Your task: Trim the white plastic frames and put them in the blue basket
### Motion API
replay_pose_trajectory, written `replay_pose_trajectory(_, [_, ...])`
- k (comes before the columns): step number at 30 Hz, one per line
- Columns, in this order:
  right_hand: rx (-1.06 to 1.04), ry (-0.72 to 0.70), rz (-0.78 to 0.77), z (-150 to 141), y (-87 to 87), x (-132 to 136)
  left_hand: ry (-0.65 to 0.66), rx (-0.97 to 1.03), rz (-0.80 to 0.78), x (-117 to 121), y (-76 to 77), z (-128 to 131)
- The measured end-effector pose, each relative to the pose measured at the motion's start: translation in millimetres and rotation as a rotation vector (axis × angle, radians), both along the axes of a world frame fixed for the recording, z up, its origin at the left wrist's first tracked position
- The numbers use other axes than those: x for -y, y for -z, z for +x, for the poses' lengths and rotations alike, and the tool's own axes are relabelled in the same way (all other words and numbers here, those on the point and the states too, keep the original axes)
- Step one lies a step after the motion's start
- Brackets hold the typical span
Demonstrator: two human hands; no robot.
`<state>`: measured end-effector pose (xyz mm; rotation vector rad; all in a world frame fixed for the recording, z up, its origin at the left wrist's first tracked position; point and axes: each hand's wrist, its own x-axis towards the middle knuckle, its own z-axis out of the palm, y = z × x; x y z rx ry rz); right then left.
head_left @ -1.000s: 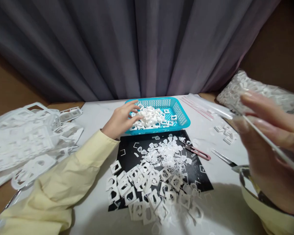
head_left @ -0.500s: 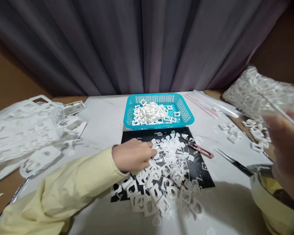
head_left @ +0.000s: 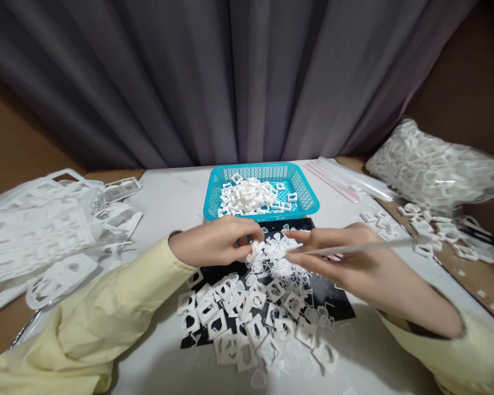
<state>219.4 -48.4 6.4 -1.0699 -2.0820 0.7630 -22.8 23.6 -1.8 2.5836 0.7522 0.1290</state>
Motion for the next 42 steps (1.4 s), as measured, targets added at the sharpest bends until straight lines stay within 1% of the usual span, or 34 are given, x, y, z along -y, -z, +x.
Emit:
replay_pose_trajectory(1, [-0.024, -0.035, -0.073, -15, -3.5, -5, -0.004, 0.058, -0.012, 2, -1.8, 0])
replay_pose_trajectory(2, [-0.044, -0.03, -0.149, -25, -5.7, -9, -0.008, 0.12, -0.027, 4, -3.1, 1])
replay_pose_trajectory(3, [-0.062, -0.021, -0.221, -31, -6.7, -11, -0.014, 0.183, -0.041, 6, -4.0, 1])
replay_pose_trajectory(5, [-0.121, 0.029, -0.3, -34, -6.3, -12, -0.047, 0.285, -0.056, 11, -5.4, 3])
replay_pose_trajectory(10, [-0.276, 0.05, -0.418, -26, -6.0, -9, -0.174, 0.481, -0.106, 18, -10.6, 6])
replay_pose_trajectory(14, [-0.418, 0.09, -0.453, -28, -8.0, -7, -0.173, 0.593, -0.159, 19, -12.9, 7])
replay_pose_trajectory(18, [-0.504, 0.127, -0.468, -31, -8.3, -5, -0.173, 0.661, -0.219, 17, -9.3, 7])
replay_pose_trajectory(21, [-0.469, 0.154, -0.35, -31, -7.1, -2, -0.224, 0.718, -0.31, 18, -6.5, 10])
replay_pose_trajectory(24, [-0.374, 0.172, -0.106, -31, -2.6, 1, -0.295, 0.785, -0.428, 19, -6.1, 14])
replay_pose_trajectory(26, [-0.301, 0.152, 0.069, -32, 1.7, 2, -0.322, 0.813, -0.497, 19, -6.4, 15])
replay_pose_trajectory(28, [-0.257, 0.115, 0.188, -33, 5.9, 3, -0.322, 0.829, -0.546, 18, -6.3, 15])
replay_pose_trajectory(30, [-0.236, 0.09, 0.264, -34, 9.1, 3, -0.317, 0.836, -0.605, 17, -5.3, 14])
replay_pose_trajectory(32, [-0.203, 0.077, 0.336, -36, 11.1, 5, -0.329, 0.844, -0.71, 18, -3.8, 14])
replay_pose_trajectory(34, [-0.164, 0.085, 0.39, -37, 12.4, 6, -0.365, 0.848, -0.846, 20, -2.3, 14])
replay_pose_trajectory(36, [-0.135, 0.11, 0.418, -37, 13.6, 8, -0.395, 0.846, -0.924, 22, -1.2, 16])
replay_pose_trajectory(38, [-0.129, 0.131, 0.437, -37, 15.0, 8, -0.402, 0.85, -0.887, 25, -0.4, 19])
replay_pose_trajectory(42, [-0.124, 0.134, 0.463, -36, 15.3, 7, -0.396, 0.846, -0.691, 29, 0.6, 23])
